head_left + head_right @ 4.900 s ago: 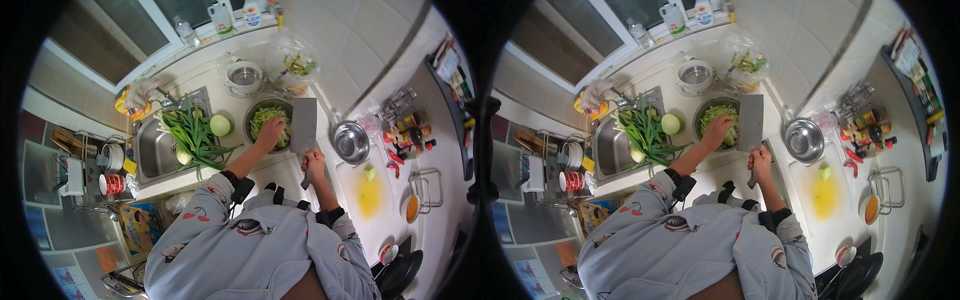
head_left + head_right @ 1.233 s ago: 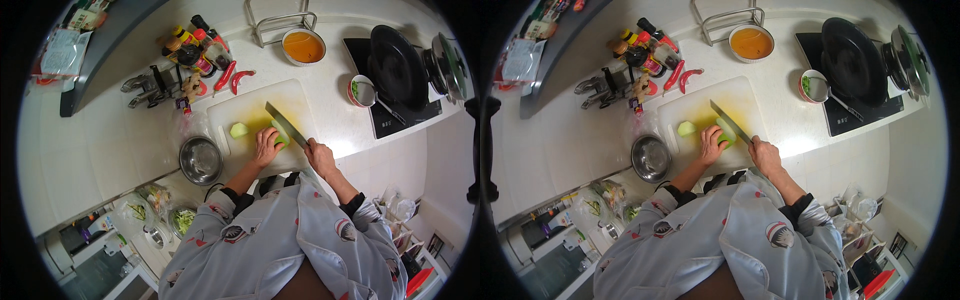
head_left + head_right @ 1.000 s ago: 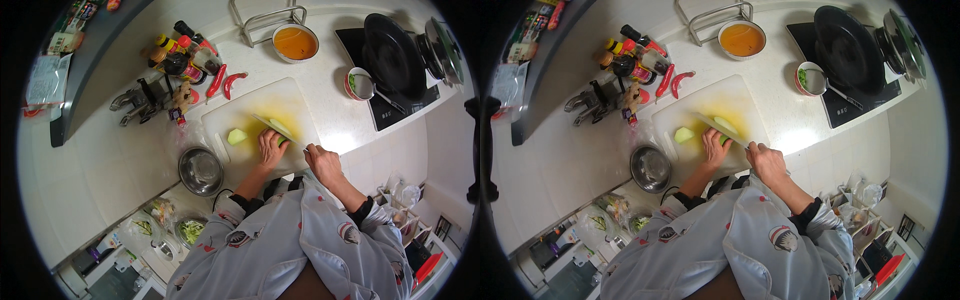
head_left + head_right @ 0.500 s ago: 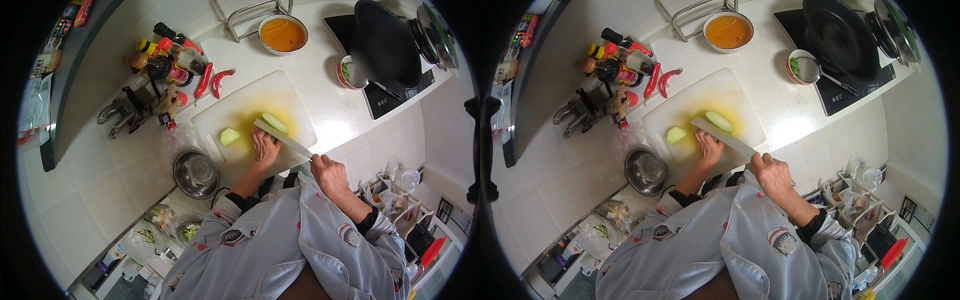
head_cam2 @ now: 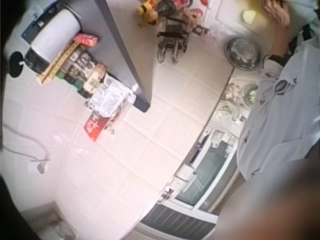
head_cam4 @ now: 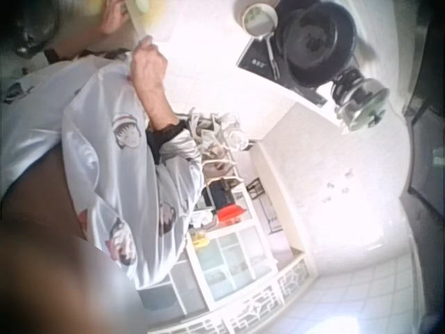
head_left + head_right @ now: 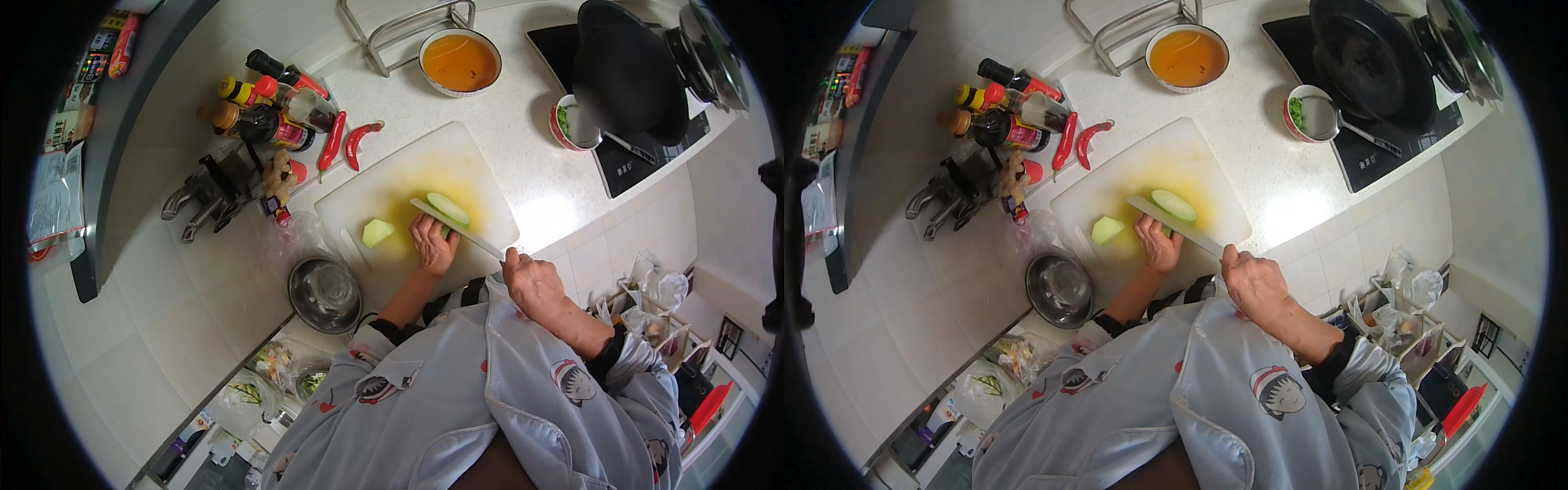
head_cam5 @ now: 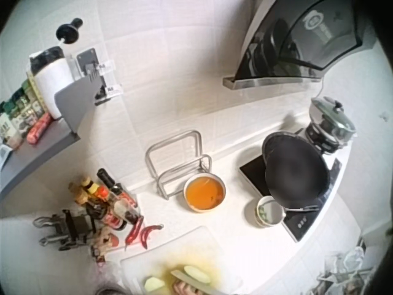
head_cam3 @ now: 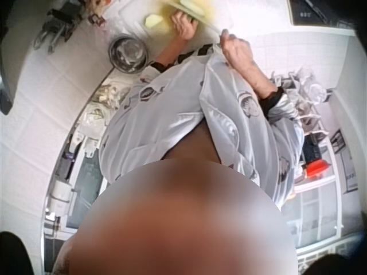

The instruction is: The person slices cabbage and cucumber on a cutting board using a knife, then transfers the sliced vegetables into a metal bowl. The person also adds sliced tofu from a bowl into a pot on the stove.

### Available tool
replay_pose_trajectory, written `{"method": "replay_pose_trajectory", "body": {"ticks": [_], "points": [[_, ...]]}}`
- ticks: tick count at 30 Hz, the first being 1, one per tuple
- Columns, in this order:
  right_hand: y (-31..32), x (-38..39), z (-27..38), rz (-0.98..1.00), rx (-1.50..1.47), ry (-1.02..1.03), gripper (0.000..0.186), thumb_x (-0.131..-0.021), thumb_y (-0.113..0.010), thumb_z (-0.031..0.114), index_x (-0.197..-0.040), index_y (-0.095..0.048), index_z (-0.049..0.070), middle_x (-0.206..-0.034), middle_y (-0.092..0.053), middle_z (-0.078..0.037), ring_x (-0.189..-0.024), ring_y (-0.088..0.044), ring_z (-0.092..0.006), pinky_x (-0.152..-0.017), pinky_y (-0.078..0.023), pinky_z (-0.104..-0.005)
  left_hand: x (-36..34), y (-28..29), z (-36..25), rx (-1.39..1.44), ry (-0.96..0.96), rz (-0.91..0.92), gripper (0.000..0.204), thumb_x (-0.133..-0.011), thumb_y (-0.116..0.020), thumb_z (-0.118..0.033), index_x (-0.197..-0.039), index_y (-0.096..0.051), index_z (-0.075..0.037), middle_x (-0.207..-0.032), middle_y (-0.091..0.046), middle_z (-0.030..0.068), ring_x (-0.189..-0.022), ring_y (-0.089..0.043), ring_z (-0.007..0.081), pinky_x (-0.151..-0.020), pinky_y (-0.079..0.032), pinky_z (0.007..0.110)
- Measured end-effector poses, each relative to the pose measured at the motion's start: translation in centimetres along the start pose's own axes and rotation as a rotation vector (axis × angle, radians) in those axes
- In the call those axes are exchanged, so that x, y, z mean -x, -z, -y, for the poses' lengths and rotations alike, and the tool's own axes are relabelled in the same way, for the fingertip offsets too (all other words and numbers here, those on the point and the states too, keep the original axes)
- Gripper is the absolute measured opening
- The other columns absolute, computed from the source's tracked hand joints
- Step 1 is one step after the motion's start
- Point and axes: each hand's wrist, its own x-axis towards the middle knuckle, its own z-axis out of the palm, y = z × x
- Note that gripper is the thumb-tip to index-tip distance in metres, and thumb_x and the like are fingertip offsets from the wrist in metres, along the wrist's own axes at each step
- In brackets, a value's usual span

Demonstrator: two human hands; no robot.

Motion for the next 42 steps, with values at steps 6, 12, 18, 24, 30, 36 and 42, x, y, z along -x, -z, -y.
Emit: {"method": "replay_pose_trajectory", "body": {"ticks": [6,12,18,24,30,36,42], "points": [[0.2,-2.0,0.2,0.056,-0.028,0.014,0.008,-0.079,-0.051,0.003,-0.083,-0.046,-0.001,-0.064,-0.060,-0.015,-0.053,-0.064,-0.0295,-0.048,-0.052,-0.0377,-0.5,0.5,0.3,0.027,0.002,0.029,0.052,-0.077,-0.070,-0.013,-0.119,-0.043,-0.002,-0.121,-0.045,0.0168,-0.112,-0.043,0.0387,-0.097,-0.034,0.051],[-2.5,-6.0,0.3,-0.006,-0.026,0.052,0.008,-0.079,-0.053,0.005,-0.083,-0.048,0.001,-0.064,-0.062,-0.016,-0.056,-0.065,-0.0303,-0.050,-0.052,-0.0385,-1.2,0.6,0.2,0.059,0.098,0.052,0.048,-0.079,-0.066,-0.009,-0.120,-0.041,0.000,-0.121,-0.044,0.0196,-0.109,-0.043,0.0398,-0.095,-0.033,0.052],[-1.1,-5.5,-0.1,0.014,-0.099,0.030,0.005,-0.082,-0.051,0.005,-0.082,-0.047,0.001,-0.064,-0.063,-0.018,-0.058,-0.065,-0.0332,-0.051,-0.053,-0.0408,-1.9,1.0,0.1,0.062,0.136,0.069,0.046,-0.080,-0.064,-0.009,-0.119,-0.041,0.000,-0.119,-0.044,0.0208,-0.108,-0.042,0.0406,-0.094,-0.033,0.051],[-0.7,-3.1,-0.8,0.103,-0.056,-0.009,0.006,-0.082,-0.049,0.003,-0.084,-0.046,-0.001,-0.063,-0.062,-0.018,-0.057,-0.065,-0.0342,-0.052,-0.053,-0.0423,-1.8,1.0,0.4,0.051,0.092,0.067,0.046,-0.079,-0.066,-0.010,-0.118,-0.042,0.000,-0.121,-0.044,0.0199,-0.109,-0.044,0.0405,-0.094,-0.034,0.052],[-4.0,-4.6,-1.3,0.047,-0.034,0.034,0.006,-0.081,-0.050,0.003,-0.085,-0.048,0.000,-0.065,-0.063,-0.018,-0.058,-0.066,-0.0322,-0.052,-0.053,-0.0408,-2.0,0.9,0.2,0.030,0.108,0.041,0.048,-0.077,-0.066,-0.007,-0.118,-0.042,0.000,-0.121,-0.044,0.0207,-0.108,-0.044,0.0403,-0.093,-0.034,0.051],[-6.3,-8.0,-1.7,0.105,-0.026,0.017,0.011,-0.087,-0.048,0.009,-0.091,-0.049,0.000,-0.070,-0.065,-0.017,-0.060,-0.066,-0.0336,-0.052,-0.053,-0.0429,-2.4,1.0,-0.9,-0.017,0.028,0.009,0.047,-0.078,-0.068,-0.009,-0.116,-0.043,0.000,-0.119,-0.045,0.0191,-0.106,-0.045,0.0391,-0.093,-0.036,0.050],[-5.3,-5.6,-2.0,-0.054,-0.196,-0.070,0.023,-0.093,-0.051,0.026,-0.091,-0.049,0.004,-0.078,-0.064,-0.017,-0.060,-0.065,-0.0328,-0.052,-0.052,-0.0430,-2.4,1.5,-1.2,-0.004,0.089,0.055,0.047,-0.076,-0.068,-0.006,-0.116,-0.043,-0.001,-0.117,-0.045,0.0183,-0.107,-0.045,0.0393,-0.094,-0.036,0.050]]}}
